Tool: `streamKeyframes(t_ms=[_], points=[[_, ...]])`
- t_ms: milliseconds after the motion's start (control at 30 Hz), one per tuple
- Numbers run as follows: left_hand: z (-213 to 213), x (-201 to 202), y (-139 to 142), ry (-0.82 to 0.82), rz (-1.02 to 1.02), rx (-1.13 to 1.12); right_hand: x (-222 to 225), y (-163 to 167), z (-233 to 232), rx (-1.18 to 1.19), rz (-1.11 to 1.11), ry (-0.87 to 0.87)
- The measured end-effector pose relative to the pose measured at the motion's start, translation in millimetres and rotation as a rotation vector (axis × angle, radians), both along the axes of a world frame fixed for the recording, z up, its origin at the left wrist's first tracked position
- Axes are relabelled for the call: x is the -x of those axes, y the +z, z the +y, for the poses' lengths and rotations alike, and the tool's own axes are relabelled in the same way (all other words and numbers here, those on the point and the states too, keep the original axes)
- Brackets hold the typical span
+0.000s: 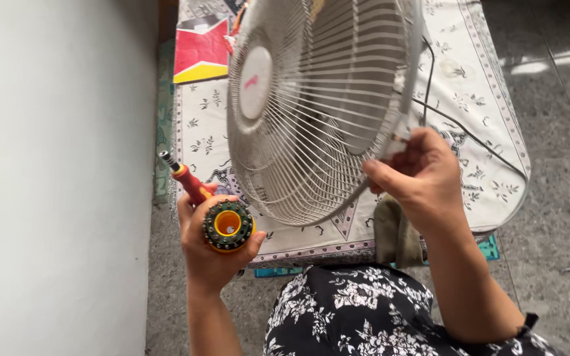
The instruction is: The person sits on the floor beside a table fan and uses a screwdriver to unscrew the fasteners holding the front grille guard. They work around the guard rim loosening each screw, then lift the circular grille guard off the fan at the end.
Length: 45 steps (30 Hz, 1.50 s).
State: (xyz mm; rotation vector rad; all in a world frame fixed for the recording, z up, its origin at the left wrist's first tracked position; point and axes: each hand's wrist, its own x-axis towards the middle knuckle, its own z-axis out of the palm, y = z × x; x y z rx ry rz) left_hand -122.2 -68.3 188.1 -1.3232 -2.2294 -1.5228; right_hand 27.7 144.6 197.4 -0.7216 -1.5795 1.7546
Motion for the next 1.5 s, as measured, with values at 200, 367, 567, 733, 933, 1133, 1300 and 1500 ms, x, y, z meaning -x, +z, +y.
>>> streamKeyframes(t_ms=[200, 367, 567, 733, 933, 1133, 1300, 1500], points=[[0.6, -1.3, -1.0, -0.015, 0.006, -0.019, 15.7, 22.5, 6.5, -0.098, 0.087, 0.100], [-6.4, -0.4, -3.0, -0.008, 0.056, -0.019, 28.5, 37.6, 17.0, -0.199, 0.129, 0.120], [-11.1, -1.2, -4.5, 0.020, 0.035, -0.005, 36.3, 58.9, 23.1, -0.214, 0.112, 0.072], [-8.9, -2.0, -4.6, -0.038, 0.037, -0.004, 42.2, 72.9, 25.0, -0.266, 0.087, 0.116], [-4.8, -12.8, -1.9, -0.138, -0.042, -0.024, 45.6, 79.0, 30.8, -0.372, 0.043, 0.133], [5.9, -22.0, 0.4, -0.261, -0.138, -0.031, 50.0, 81.8, 35.5, -0.383, 0.055, 0.151], [12.3, -27.3, -1.2, -0.358, -0.218, 0.019, 46.6, 79.5, 36.8, -0.407, 0.066, 0.185], [17.6, -28.6, -1.9, -0.451, -0.220, -0.007, 41.2, 76.4, 35.3, -0.390, -0.019, 0.110]])
